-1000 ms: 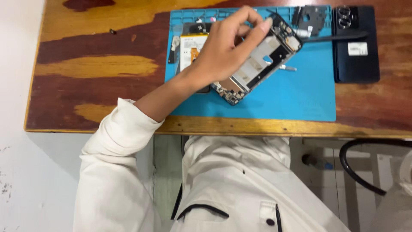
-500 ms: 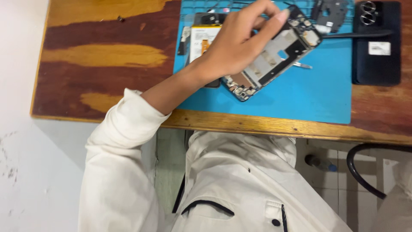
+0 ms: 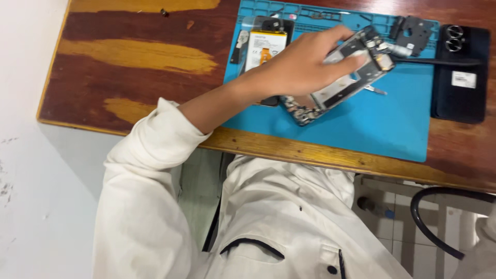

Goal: The person reassembles a disassembled smartphone on a blue mat. They connect ribbon cables, place the motherboard, install the battery, and attach the charging port assembly using their hands and tweezers.

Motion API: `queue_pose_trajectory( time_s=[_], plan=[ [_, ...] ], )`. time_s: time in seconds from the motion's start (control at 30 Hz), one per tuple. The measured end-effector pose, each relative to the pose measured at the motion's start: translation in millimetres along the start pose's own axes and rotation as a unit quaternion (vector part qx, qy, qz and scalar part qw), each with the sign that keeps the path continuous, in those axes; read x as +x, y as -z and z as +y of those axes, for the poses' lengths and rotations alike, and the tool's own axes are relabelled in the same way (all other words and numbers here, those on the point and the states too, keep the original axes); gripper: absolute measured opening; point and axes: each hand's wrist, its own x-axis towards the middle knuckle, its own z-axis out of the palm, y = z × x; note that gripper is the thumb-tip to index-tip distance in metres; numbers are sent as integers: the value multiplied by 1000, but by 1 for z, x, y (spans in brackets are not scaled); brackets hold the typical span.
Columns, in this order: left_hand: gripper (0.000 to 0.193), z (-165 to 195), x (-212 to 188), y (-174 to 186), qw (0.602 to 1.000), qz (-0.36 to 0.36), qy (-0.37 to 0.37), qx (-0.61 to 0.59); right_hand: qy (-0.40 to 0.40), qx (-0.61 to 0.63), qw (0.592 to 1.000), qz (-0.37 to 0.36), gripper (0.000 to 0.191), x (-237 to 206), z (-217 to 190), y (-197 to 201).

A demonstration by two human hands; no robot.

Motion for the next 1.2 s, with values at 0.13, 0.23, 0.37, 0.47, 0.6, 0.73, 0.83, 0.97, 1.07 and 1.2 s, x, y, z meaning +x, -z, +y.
queue_pose_trajectory(
  time_s=[0.13, 0.23, 0.37, 0.47, 0.6, 0.73, 0.83, 0.97, 1.07, 1.2],
  plan=[
    [93, 9, -14, 4, 993, -46, -58, 90, 93, -85, 986, -108, 30, 44, -21, 22],
    [109, 21, -20, 5, 982, -115, -21, 148, 277, -158, 935, -152, 34, 66, -26, 35],
    [104, 38, -26, 3, 967, -175, 12, 184, 235, -190, 927, -222, 34, 57, -17, 32],
    [100, 45, -26, 3, 963, -188, -9, 192, 238, -188, 930, -207, 28, 53, -11, 35],
    [97, 44, -27, 2, 962, -190, -63, 184, 233, -118, 940, -217, 25, 53, -9, 46],
    [94, 36, -28, 4, 956, -187, -95, 207, 94, -61, 951, -288, 22, 50, -9, 53],
    [94, 34, -29, 4, 946, -185, -116, 238, 39, 12, 951, -307, 21, 50, -15, 57],
    [85, 36, -26, 19, 948, -116, -171, 242, 66, 64, 930, -355, 20, 44, -33, 56],
    [68, 38, -18, 41, 964, -135, -101, 208, 40, 12, 921, -387, 22, 34, -47, 48],
    [65, 42, -19, 55, 962, -223, -13, 156, 91, -31, 913, -397, 26, 33, -49, 45]
  ],
)
